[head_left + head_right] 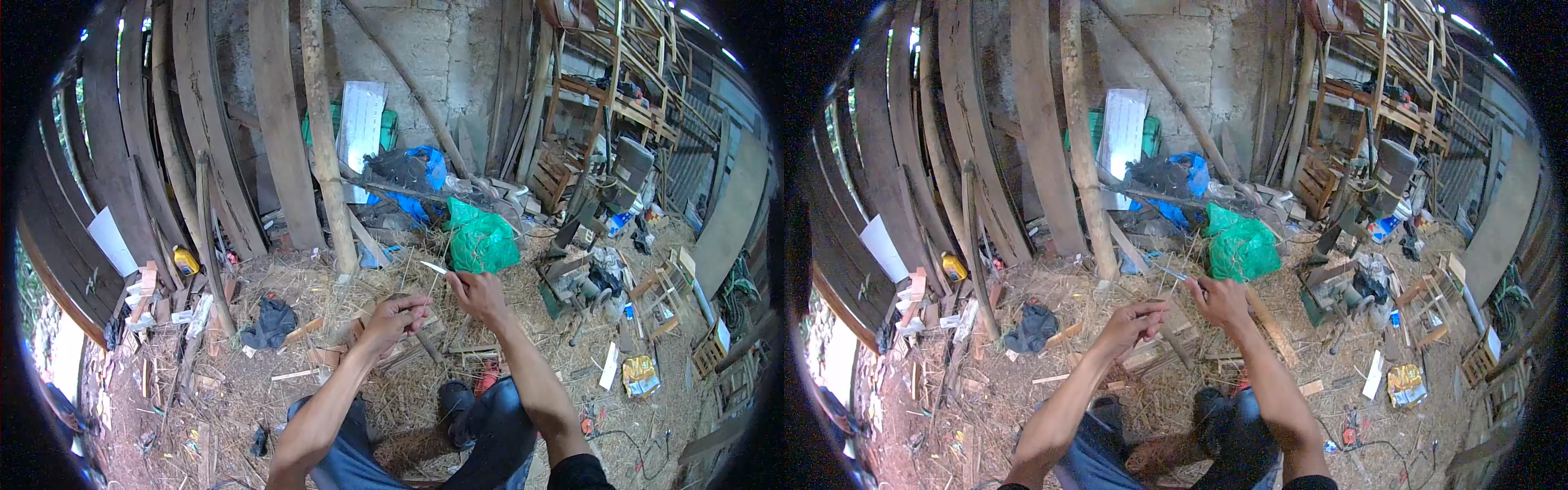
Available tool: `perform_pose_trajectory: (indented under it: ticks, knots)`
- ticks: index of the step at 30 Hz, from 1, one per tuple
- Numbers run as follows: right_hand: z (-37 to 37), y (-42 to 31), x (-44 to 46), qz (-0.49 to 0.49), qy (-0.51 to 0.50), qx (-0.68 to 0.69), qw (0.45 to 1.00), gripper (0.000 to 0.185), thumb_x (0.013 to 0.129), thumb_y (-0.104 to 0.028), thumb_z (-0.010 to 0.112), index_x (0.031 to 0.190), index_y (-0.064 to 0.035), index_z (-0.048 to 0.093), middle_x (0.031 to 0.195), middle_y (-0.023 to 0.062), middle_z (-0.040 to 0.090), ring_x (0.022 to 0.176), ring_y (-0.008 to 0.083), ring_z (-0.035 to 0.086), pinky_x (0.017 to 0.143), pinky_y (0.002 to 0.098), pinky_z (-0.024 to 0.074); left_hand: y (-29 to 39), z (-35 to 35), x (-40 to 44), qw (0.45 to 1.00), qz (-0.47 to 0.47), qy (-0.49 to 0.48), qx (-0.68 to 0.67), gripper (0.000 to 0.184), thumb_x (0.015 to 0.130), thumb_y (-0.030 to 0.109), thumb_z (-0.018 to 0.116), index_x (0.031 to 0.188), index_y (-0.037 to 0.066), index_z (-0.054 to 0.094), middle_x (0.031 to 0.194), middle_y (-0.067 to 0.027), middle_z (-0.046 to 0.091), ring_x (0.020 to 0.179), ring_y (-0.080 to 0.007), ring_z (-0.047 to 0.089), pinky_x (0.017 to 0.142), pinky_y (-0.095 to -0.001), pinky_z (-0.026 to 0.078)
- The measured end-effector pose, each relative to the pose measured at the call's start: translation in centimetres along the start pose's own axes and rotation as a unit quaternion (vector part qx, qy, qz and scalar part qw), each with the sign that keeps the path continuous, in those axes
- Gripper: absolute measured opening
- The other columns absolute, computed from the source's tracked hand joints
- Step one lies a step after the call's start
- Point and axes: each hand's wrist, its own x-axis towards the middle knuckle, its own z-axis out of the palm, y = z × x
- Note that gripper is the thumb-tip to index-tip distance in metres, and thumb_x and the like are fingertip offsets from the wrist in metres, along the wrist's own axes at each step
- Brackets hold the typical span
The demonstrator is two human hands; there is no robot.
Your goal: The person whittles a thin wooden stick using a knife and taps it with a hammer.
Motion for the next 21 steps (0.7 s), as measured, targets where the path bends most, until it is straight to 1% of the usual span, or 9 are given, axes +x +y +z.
perform_pose_trajectory:
  ticks: [5, 7, 8, 10, 14, 16, 18, 19, 21]
  knots:
    - [0.4, -0.9, -0.3, 0.007, 0.006, 0.002, 1.000, 0.039, 0.089, -0.040, 0.052, 0.072, -0.0082, 0.066, 0.049, 0.0150, 0.054, 0.046, 0.0348, 0.055, 0.045, 0.0435, 0.0429, -0.7, -0.2, 0.3, 1.000, -0.023, -0.010, -0.003, 0.033, 0.089, 0.010, 0.058, 0.119, -0.004, 0.054, 0.090, -0.0059, 0.059, 0.064, -0.0066, 0.046, 0.058, -0.0210, 0.040]
    - [0.9, -1.7, -1.0, -0.132, -0.021, 0.006, 0.991, 0.038, 0.090, -0.040, 0.051, 0.074, -0.0090, 0.067, 0.049, 0.0145, 0.055, 0.046, 0.0347, 0.056, 0.045, 0.0432, 0.0429, -1.0, -0.3, 0.0, 1.000, -0.010, 0.008, 0.000, 0.033, 0.088, 0.011, 0.060, 0.117, -0.005, 0.056, 0.088, -0.0054, 0.059, 0.063, -0.0066, 0.046, 0.057, -0.0207, 0.040]
    - [0.8, -1.1, -0.3, -0.135, -0.016, 0.006, 0.991, 0.038, 0.090, -0.040, 0.051, 0.074, -0.0090, 0.067, 0.049, 0.0145, 0.055, 0.046, 0.0347, 0.056, 0.045, 0.0432, 0.0429, -0.8, -0.6, 0.2, 1.000, -0.006, 0.007, 0.003, 0.033, 0.088, 0.011, 0.060, 0.117, -0.005, 0.056, 0.088, -0.0054, 0.059, 0.063, -0.0066, 0.046, 0.057, -0.0207, 0.040]
    - [0.3, 0.1, 0.5, -0.040, -0.041, -0.010, 0.998, 0.038, 0.090, -0.040, 0.051, 0.075, -0.0094, 0.068, 0.050, 0.0144, 0.055, 0.046, 0.0348, 0.056, 0.045, 0.0431, 0.0434, -0.5, -0.9, -0.1, 0.999, 0.000, -0.003, 0.039, 0.031, 0.088, 0.011, 0.060, 0.114, -0.005, 0.057, 0.086, -0.0050, 0.059, 0.061, -0.0065, 0.046, 0.055, -0.0205, 0.039]
    - [1.9, -0.1, 0.2, -0.027, -0.017, -0.009, 0.999, 0.042, 0.091, -0.042, 0.047, 0.076, -0.0082, 0.067, 0.054, 0.0161, 0.057, 0.049, 0.0360, 0.057, 0.048, 0.0453, 0.0448, -0.5, -0.7, 0.3, 0.999, -0.040, 0.013, 0.034, 0.029, 0.088, 0.010, 0.060, 0.112, -0.006, 0.058, 0.084, -0.0043, 0.059, 0.060, -0.0060, 0.045, 0.053, -0.0202, 0.037]
    - [0.5, -1.3, 0.3, -0.028, -0.049, 0.001, 0.998, 0.043, 0.091, -0.044, 0.046, 0.079, -0.0088, 0.068, 0.057, 0.0181, 0.059, 0.052, 0.0375, 0.058, 0.051, 0.0469, 0.0460, 0.6, -0.6, -0.3, 0.999, -0.034, 0.023, 0.023, 0.028, 0.088, 0.009, 0.059, 0.112, -0.006, 0.058, 0.079, -0.0028, 0.058, 0.058, -0.0051, 0.044, 0.052, -0.0203, 0.036]
    - [0.7, -0.4, -0.1, 0.006, -0.054, 0.003, 0.999, 0.042, 0.090, -0.045, 0.046, 0.082, -0.0115, 0.069, 0.059, 0.0191, 0.060, 0.054, 0.0390, 0.058, 0.052, 0.0471, 0.0469, 0.4, -1.2, 0.0, 0.998, -0.043, 0.029, 0.029, 0.027, 0.088, 0.008, 0.059, 0.111, -0.007, 0.059, 0.077, -0.0020, 0.056, 0.058, -0.0050, 0.044, 0.052, -0.0204, 0.036]
    - [1.3, 1.1, 0.3, 0.066, -0.042, -0.041, 0.996, 0.042, 0.090, -0.046, 0.046, 0.083, -0.0123, 0.070, 0.060, 0.0199, 0.060, 0.058, 0.0402, 0.059, 0.055, 0.0479, 0.0475, 0.0, -1.3, -0.3, 0.997, -0.057, 0.032, 0.030, 0.026, 0.088, 0.007, 0.058, 0.111, -0.007, 0.059, 0.075, -0.0012, 0.055, 0.058, -0.0050, 0.043, 0.051, -0.0205, 0.036]
    - [1.0, 3.4, 0.2, 0.082, -0.050, -0.036, 0.995, 0.043, 0.090, -0.046, 0.045, 0.083, -0.0113, 0.070, 0.062, 0.0206, 0.060, 0.060, 0.0407, 0.059, 0.057, 0.0487, 0.0476, -0.4, -1.5, -0.4, 0.997, -0.067, 0.018, 0.040, 0.026, 0.088, 0.007, 0.058, 0.111, -0.007, 0.059, 0.074, -0.0008, 0.054, 0.058, -0.0053, 0.043, 0.051, -0.0206, 0.036]
